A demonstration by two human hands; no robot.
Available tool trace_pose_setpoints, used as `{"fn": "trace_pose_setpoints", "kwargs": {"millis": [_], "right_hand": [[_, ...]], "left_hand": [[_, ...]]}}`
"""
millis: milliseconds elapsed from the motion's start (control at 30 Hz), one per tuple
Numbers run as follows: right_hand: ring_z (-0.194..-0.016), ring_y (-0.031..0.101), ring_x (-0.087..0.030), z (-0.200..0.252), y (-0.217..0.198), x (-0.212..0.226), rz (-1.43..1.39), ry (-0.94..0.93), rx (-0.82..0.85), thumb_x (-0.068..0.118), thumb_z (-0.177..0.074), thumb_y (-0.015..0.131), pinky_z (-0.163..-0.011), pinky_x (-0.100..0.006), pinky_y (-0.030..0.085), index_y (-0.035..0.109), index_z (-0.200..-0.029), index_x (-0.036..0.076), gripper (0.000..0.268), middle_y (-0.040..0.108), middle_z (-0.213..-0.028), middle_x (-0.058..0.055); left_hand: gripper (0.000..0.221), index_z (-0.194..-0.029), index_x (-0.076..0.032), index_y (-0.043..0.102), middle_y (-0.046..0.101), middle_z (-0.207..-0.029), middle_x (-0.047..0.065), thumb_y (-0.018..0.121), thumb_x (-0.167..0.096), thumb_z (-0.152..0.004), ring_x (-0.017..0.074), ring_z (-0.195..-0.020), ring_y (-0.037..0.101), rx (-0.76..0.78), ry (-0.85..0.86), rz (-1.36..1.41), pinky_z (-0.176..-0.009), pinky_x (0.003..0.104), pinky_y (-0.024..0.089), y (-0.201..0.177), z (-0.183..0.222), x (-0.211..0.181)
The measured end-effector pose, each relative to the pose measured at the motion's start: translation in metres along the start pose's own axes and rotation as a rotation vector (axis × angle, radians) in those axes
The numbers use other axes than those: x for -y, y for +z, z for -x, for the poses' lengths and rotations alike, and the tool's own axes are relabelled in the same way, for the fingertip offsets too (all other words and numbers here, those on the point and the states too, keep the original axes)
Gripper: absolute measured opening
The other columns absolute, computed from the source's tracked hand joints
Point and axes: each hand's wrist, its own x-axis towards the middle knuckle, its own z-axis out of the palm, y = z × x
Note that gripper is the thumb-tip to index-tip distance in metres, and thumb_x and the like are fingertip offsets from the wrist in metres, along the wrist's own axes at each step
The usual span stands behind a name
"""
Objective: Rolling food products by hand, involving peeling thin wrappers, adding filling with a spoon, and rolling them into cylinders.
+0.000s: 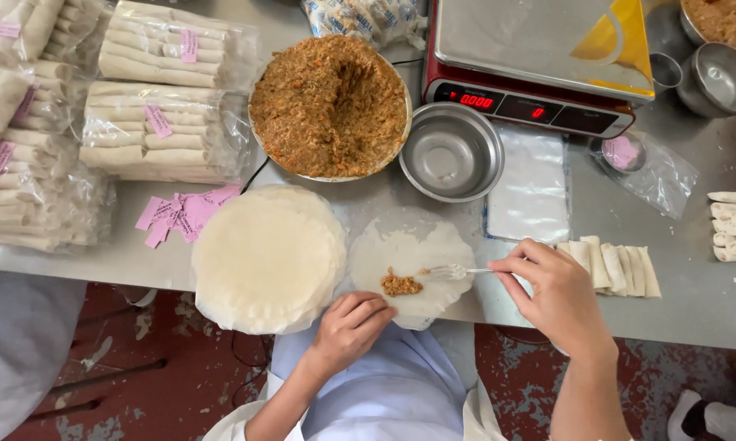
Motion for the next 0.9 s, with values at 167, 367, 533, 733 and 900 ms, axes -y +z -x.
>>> {"fn": "trace_pose_setpoints", "kwargs": {"millis": [167,367,533,733,900], "right_hand": [[-0.061,0.063,-0.009,0.005,0.014,0.010,-0.003,0.034,0.188,0.022,-0.092,0.071,-0.049,-0.023,0.052,0.078,-0.100,0.018,0.011,0.067,-0.087,0.007],[-0.048,0.045,-0.007,-0.015,-0.027,0.017,-0.142,-0.015,0.007,0.016,-0.091,0.074,-0.051,-0.021,0.044,0.078,-0.102,0.016,0.012,0.066,-0.084,0.004],[-0.077,0.058,-0.017,-0.115,0.025,0.025,0.096,-0.286,-0.434,0.005,-0.098,0.070,-0.068,-0.029,0.047,0.076,-0.102,0.015,0.013,0.059,-0.089,0.000],[-0.096,0.060,-0.017,-0.167,0.085,0.036,0.370,-0.467,-0.613,0.023,-0.098,0.066,-0.090,-0.036,0.045,0.071,-0.098,0.026,0.006,0.057,-0.099,0.004],[-0.100,0.062,-0.026,-0.077,0.077,0.037,0.073,-0.313,-0.556,0.015,-0.100,0.069,-0.096,-0.043,0.048,0.076,-0.113,0.019,0.016,0.065,-0.108,-0.004]], "left_hand": [[0.006,-0.101,-0.008,0.071,0.067,-0.098,0.004,0.066,-0.005,-0.101,0.0217,-0.090,0.066,-0.002,0.002,0.008,-0.072,0.031,0.054,-0.003,-0.005,0.000],[0.007,-0.093,-0.006,0.069,0.067,-0.094,0.005,0.068,-0.006,-0.100,0.0218,-0.084,0.064,-0.039,-0.072,0.069,-0.068,0.031,0.051,-0.004,-0.010,-0.004],[0.008,-0.095,-0.011,0.070,0.062,-0.088,0.003,0.065,-0.013,-0.100,0.0221,-0.081,0.062,-0.036,-0.148,-0.041,-0.066,0.032,0.050,0.017,-0.011,0.007],[0.003,-0.093,-0.015,0.064,0.052,-0.080,0.000,0.066,-0.016,-0.095,0.0211,-0.079,0.059,0.066,-0.265,-0.325,-0.065,0.033,0.050,0.056,-0.018,0.031],[0.025,-0.102,-0.018,0.062,0.055,-0.085,-0.001,0.077,-0.020,-0.082,0.0209,-0.087,0.062,0.143,-0.379,-0.417,-0.069,0.034,0.051,0.045,-0.043,0.032]]}}
